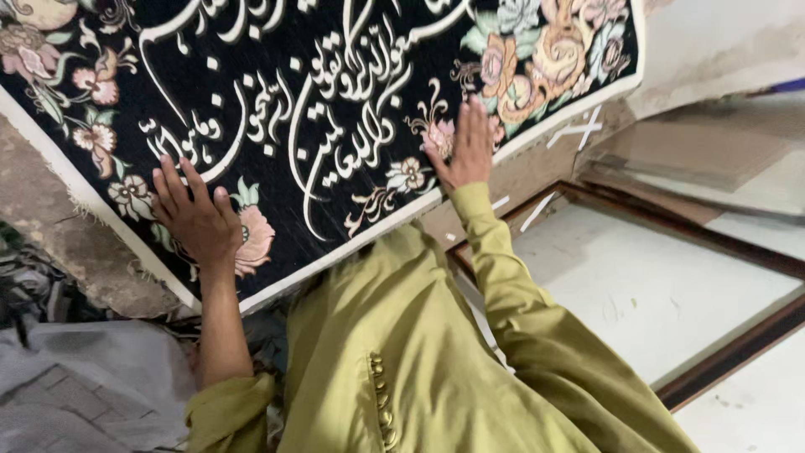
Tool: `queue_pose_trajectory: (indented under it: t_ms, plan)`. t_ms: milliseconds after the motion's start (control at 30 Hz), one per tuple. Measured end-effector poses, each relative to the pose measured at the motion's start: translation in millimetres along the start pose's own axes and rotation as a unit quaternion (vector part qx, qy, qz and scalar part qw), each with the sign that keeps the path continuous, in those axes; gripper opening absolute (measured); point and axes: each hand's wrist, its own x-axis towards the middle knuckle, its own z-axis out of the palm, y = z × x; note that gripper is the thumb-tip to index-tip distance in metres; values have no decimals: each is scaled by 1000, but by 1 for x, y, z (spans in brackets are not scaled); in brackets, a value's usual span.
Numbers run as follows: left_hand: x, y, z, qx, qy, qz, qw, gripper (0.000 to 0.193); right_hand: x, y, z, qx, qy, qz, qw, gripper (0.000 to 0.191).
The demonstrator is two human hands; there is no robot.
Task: The person wipes the surface of a framed wall art piece with both hands, moving across the calligraphy and floral patterns. The person repeatedly strokes the surface to remove dust or debris.
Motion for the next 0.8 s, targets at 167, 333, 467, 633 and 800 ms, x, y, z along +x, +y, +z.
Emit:
queue_pose_trajectory:
  t_ms: [167,333,467,633,800]
  plan:
    - [-4,-1,5,-10,-18,-25,999,66,21,-36,-30,29,34,51,998,98]
    - [-3,-3,7,-17,-39,-43,998,64,84,-188,-31,142,-69,-225,962,101]
    - [-2,-3,3,-12,-13,-27,999,64,130,-157,-41,31,-125,-170,977,109]
    - [-3,3,-3,-31,-24,-39,998,62,172,-35,-21,-16,-74,-59,995,95]
    - [-1,7,-6,-43,-20,-43,998,64,200,-23,-17,-11,41,-34,999,92]
